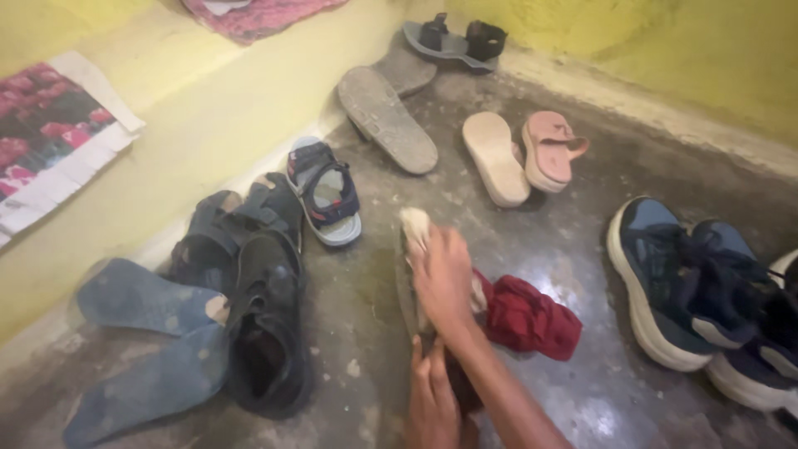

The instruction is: The person wipes a black shoe using a red cloth and then a white cloth, rubbing the surface repeatedly to clean it. The shoe is held in one hand while the other hand scrubs the exterior.

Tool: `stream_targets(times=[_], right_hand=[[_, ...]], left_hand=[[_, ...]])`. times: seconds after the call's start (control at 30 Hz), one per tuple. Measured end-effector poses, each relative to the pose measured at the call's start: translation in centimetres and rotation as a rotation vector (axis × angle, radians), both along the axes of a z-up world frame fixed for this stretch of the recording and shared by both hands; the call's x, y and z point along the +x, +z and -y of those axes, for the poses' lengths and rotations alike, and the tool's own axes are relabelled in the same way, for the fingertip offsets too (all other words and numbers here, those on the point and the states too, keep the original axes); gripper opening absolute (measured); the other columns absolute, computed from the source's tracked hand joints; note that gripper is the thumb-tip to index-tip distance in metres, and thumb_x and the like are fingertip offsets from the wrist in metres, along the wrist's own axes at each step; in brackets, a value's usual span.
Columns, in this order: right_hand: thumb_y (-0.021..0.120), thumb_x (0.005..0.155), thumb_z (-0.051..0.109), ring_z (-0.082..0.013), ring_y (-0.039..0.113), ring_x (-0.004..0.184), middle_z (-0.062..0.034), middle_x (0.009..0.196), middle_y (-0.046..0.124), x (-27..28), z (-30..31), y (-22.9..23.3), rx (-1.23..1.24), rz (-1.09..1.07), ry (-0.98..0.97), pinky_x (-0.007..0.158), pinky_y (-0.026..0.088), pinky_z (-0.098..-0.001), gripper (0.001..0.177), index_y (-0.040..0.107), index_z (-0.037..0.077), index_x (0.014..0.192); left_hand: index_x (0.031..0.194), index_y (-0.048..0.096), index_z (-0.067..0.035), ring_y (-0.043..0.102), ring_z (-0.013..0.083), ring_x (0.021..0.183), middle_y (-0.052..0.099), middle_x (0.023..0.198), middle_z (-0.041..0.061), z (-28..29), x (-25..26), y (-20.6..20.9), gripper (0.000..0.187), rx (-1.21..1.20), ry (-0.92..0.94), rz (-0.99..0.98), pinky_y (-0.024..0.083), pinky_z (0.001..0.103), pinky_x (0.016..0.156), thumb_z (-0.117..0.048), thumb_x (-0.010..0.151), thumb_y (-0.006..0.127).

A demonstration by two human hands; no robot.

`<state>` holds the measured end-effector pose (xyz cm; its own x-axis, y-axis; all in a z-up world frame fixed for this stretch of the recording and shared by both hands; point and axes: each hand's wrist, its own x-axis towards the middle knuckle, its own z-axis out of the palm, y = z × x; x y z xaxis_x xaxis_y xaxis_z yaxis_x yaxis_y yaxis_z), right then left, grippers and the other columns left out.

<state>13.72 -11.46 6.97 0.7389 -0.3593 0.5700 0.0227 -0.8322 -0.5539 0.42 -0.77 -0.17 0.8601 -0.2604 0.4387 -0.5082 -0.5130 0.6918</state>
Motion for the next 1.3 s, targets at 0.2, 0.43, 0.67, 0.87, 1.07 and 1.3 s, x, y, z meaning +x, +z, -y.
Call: stream_targets(times=[0.2,0.43,0.67,0.87,1.07,1.3], right_hand=[[0.051,0.105,0.014,-0.0417,0.058,0.124,-0.0231,0.130,0.064,0.5,0.5,1.4,0.151,-0.067,0.215,0.105,0.045,-0.0463,0.033,0.060,0.002,0.134],[0.065,0.085,0.001,-0.0356,0.059,0.125,-0.0161,0.132,0.067,-15.4,1.2,-0.4,0.145,-0.034,0.269,0.107,0.043,-0.0445,0.046,0.066,0.003,0.130],[0.065,0.093,0.013,-0.0150,0.063,0.096,-0.0084,0.108,0.065,-16.8,0.1,7.5,0.460,-0.011,0.284,0.084,0.052,-0.0288,0.041,0.059,0.002,0.132],[0.059,0.102,0.017,-0.0198,0.060,0.094,-0.0137,0.111,0.070,-14.8,0.0,16.9,1.048,-0.111,0.352,0.076,0.049,-0.0331,0.032,0.068,-0.002,0.126],[0.064,0.088,0.016,-0.0359,0.056,0.124,-0.0162,0.130,0.066,-16.7,-5.2,19.5,-0.497,0.121,0.492,0.108,0.042,-0.0496,0.035,0.065,-0.001,0.119],[0.066,0.080,0.004,-0.0362,0.053,0.136,-0.0099,0.131,0.067,-18.9,-7.1,11.6,-0.304,0.283,0.349,0.118,0.039,-0.0537,0.042,0.070,0.002,0.122]], left_hand=[[0.155,0.028,-0.002,0.036,0.0486,0.147,0.047,0.142,0.025,-1.1,-0.5,0.2,0.110,0.020,-0.077,-0.100,0.041,0.047,0.112,0.001,0.056,0.077],[0.143,0.048,-0.007,0.049,0.0410,0.137,0.048,0.147,0.024,-2.2,-0.2,4.8,0.096,-0.187,-0.084,-0.100,0.044,0.044,0.109,-0.004,0.056,0.088],[0.138,0.057,-0.004,0.059,0.0357,0.136,0.053,0.153,0.018,-4.5,-0.7,13.3,0.084,-0.436,-0.033,-0.059,0.051,0.042,0.106,-0.011,0.061,0.090],[0.142,0.048,-0.005,0.054,0.0444,0.125,0.059,0.132,0.019,-5.0,-1.7,17.9,0.104,-0.268,0.092,0.295,0.044,0.050,0.102,-0.031,0.053,0.096],[0.132,0.057,-0.009,0.075,0.0308,0.105,0.072,0.118,0.014,-6.9,-1.6,19.0,0.071,-0.506,0.086,-0.069,0.058,0.038,0.089,-0.025,0.070,0.087],[0.121,0.063,-0.012,0.074,0.0248,0.098,0.075,0.105,0.011,-7.0,-1.6,18.0,0.066,-0.445,0.274,-0.249,0.057,0.035,0.082,-0.015,0.061,0.091]])
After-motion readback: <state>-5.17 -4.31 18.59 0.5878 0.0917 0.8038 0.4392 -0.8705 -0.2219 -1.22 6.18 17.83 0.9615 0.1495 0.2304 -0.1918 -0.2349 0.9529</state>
